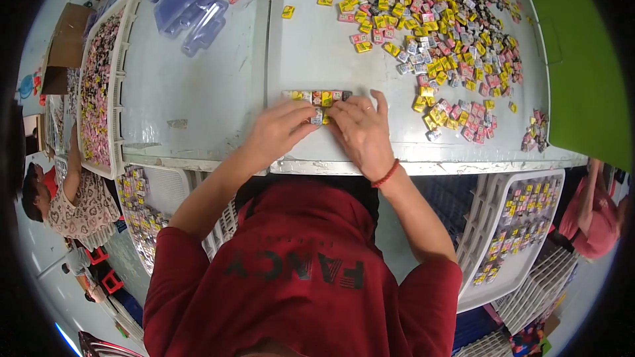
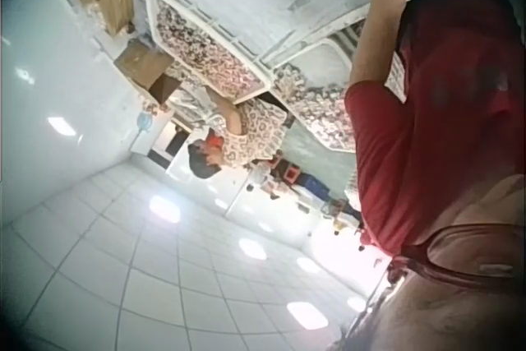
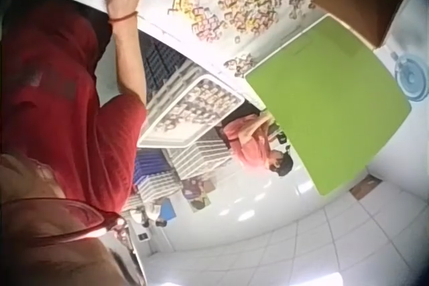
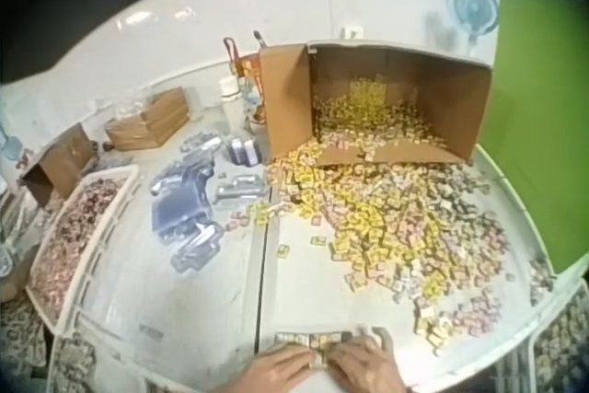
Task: Organize and stack small colorful items from a bulk pile into a plastic tray.
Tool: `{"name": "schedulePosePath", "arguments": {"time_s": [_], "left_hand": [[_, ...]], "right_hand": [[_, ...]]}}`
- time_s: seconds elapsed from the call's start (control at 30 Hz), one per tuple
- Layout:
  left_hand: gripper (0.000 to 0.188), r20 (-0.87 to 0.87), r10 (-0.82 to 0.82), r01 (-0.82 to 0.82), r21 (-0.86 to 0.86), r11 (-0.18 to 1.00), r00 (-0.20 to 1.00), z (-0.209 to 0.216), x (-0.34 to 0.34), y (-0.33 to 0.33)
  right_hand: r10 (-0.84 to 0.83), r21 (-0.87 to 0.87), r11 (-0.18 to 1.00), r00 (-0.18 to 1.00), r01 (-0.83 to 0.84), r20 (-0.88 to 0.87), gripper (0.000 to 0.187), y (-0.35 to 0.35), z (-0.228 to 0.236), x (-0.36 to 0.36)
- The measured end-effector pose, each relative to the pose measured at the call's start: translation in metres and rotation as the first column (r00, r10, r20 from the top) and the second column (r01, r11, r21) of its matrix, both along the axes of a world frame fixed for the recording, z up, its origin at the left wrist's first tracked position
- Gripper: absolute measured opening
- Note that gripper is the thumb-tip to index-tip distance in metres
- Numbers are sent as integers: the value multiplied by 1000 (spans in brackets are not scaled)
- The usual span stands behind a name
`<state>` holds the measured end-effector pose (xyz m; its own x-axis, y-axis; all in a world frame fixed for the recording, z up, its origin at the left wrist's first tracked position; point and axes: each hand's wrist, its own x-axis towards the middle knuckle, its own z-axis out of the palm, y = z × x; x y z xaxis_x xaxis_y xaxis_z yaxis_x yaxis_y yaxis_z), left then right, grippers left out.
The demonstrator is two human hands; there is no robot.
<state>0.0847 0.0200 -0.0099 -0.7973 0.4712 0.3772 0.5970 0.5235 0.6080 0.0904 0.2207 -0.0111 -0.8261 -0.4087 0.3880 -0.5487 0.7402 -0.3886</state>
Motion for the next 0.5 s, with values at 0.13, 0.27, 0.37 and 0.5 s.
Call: {"name": "schedulePosePath", "arguments": {"time_s": [0.13,0.27,0.37,0.5], "left_hand": [[20,-32,18,-20,-52,998,999,-10,0,2],[20,-38,-29,27,-54,998,999,-10,-4,-6],[21,13,-65,66,-36,997,998,-3,-12,-6],[21,54,-27,28,-8,1000,998,-1,-13,-4]], "right_hand": [[-46,-37,998,998,45,-41,25,-7,-6,4],[-8,-51,999,999,6,-40,20,-9,-3,4],[10,-47,999,999,-12,-31,18,-9,2,0],[14,-179,984,998,-4,55,22,-11,-4,-1]]}}
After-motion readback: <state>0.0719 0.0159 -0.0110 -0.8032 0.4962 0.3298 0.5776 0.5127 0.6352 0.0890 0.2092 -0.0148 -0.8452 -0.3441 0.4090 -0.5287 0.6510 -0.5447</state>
